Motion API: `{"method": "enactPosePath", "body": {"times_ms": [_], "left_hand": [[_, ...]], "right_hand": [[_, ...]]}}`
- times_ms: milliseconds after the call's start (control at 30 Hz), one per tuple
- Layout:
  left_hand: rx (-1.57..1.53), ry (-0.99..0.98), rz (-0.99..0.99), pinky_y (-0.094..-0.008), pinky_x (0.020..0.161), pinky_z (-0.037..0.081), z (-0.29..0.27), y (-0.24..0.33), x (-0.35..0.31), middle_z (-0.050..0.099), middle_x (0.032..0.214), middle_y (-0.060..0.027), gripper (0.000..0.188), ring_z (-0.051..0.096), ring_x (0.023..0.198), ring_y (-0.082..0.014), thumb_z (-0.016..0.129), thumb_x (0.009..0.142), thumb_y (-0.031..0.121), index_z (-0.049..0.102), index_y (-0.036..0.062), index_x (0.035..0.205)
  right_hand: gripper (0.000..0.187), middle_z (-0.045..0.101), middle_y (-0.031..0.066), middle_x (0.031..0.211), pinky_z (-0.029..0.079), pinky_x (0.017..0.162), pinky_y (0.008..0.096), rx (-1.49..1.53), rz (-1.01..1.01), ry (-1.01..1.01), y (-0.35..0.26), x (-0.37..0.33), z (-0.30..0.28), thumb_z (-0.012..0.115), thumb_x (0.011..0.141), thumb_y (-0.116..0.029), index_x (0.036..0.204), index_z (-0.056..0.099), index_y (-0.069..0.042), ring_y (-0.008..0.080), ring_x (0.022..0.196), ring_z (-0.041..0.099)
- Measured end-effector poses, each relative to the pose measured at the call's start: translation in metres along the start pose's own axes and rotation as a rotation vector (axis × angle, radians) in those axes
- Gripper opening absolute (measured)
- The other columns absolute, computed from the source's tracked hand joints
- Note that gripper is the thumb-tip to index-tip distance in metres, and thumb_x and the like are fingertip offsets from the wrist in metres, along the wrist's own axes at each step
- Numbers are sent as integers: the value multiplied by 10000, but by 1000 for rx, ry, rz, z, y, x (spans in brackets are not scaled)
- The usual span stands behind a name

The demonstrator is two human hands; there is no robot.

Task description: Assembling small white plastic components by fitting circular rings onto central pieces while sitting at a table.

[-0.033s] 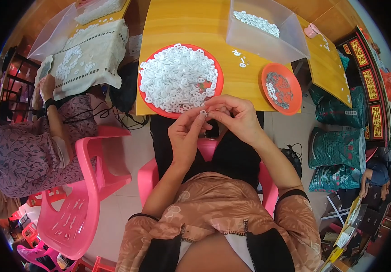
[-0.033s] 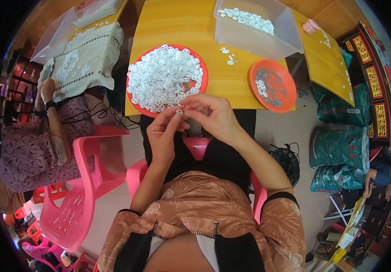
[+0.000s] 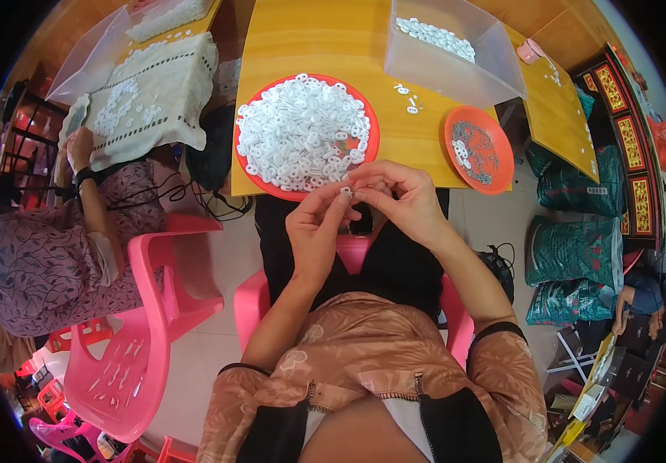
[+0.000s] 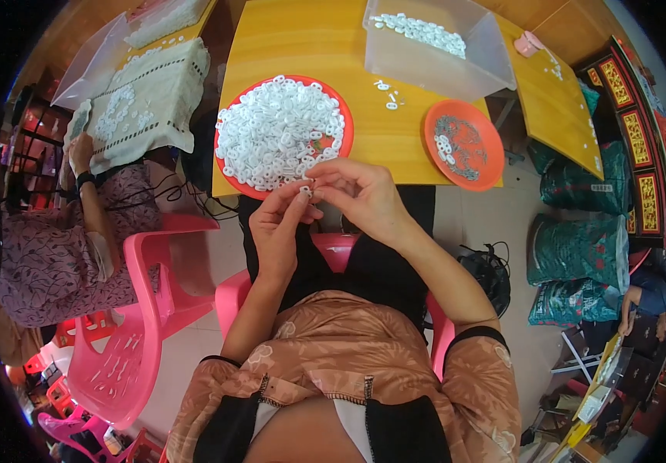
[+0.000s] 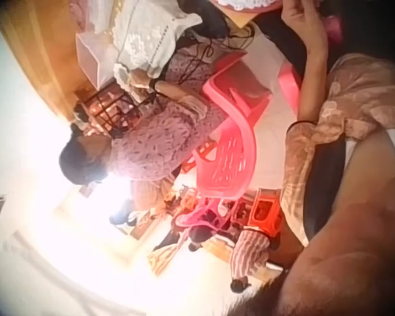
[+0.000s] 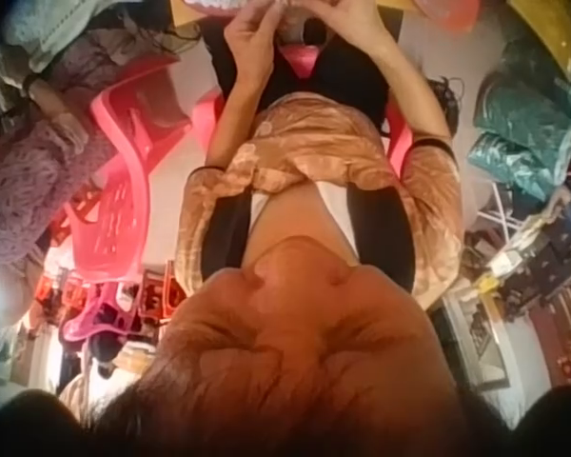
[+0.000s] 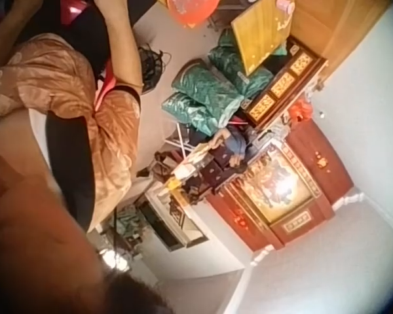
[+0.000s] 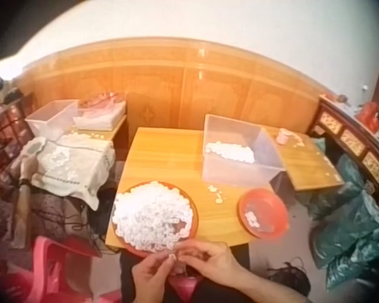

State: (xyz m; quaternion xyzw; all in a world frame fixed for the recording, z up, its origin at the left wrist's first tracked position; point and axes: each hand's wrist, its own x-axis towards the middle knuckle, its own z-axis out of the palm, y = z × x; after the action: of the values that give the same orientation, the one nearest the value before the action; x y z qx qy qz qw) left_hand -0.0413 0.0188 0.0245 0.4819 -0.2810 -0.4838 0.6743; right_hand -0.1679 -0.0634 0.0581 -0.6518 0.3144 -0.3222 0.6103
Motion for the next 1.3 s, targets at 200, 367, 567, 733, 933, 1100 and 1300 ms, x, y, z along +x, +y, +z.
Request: {"method": "enactPosePath", "body": {"times_ms": [200, 367, 567, 733, 933, 1100, 1300], "left_hand": [[48, -28, 32, -178, 592, 461, 3, -1, -2, 661, 867, -60, 184, 615, 688, -86, 573, 885, 85, 614, -5, 1040], [32, -23, 45, -192, 617, 489, 5, -5, -2, 657, 873, -68, 181, 630, 716, -103, 574, 886, 86, 612, -14, 1032], [34, -6, 38, -197, 625, 505, 2, -13, -2, 653, 879, -70, 180, 635, 719, -112, 568, 891, 86, 610, -27, 1025], [67, -57, -18, -194, 617, 504, -2, -16, 5, 654, 881, -76, 187, 637, 719, -115, 571, 889, 84, 611, -28, 1032], [-29, 8, -105, -200, 637, 491, -10, -22, 14, 663, 880, -86, 188, 633, 713, -117, 577, 880, 84, 613, -16, 1035], [-66, 109, -153, -196, 623, 468, -23, -26, 22, 670, 870, -86, 195, 631, 700, -112, 586, 876, 111, 613, 0, 1034], [-100, 122, -181, -194, 615, 461, -26, -28, 23, 673, 873, -90, 200, 634, 693, -114, 582, 880, 126, 609, 12, 1042]], "right_hand": [[199, 617, 20, 767, 435, 592, 178, -96, -42, 30, 4, -7, -2, 618, 812, 23, 992, 535, 0, 28, 683, 558], [184, 604, 33, 742, 424, 568, 187, -97, -71, 93, 9, -9, 2, 624, 797, 33, 914, 490, -12, 29, 667, 551], [197, 589, 20, 732, 426, 591, 178, -41, -38, 89, 18, -7, 3, 624, 793, 55, 879, 465, -24, 37, 685, 550], [186, 593, 20, 710, 409, 543, 185, -56, -15, 91, 26, -3, -1, 628, 781, 46, 865, 475, -17, 29, 626, 524], [168, 612, -4, 779, 423, 609, 191, -131, 68, -75, 18, 15, -13, 633, 831, -63, 980, 572, -13, 23, 670, 536], [138, 604, 88, 745, 437, 605, 287, -638, -119, 38, 40, 69, -32, 632, 803, -161, 848, 668, -36, 147, 643, 560], [140, 589, 148, 768, 460, 650, 412, -996, -210, 36, 60, 94, -19, 631, 763, -165, 836, 673, -53, 319, 718, 582]]}}
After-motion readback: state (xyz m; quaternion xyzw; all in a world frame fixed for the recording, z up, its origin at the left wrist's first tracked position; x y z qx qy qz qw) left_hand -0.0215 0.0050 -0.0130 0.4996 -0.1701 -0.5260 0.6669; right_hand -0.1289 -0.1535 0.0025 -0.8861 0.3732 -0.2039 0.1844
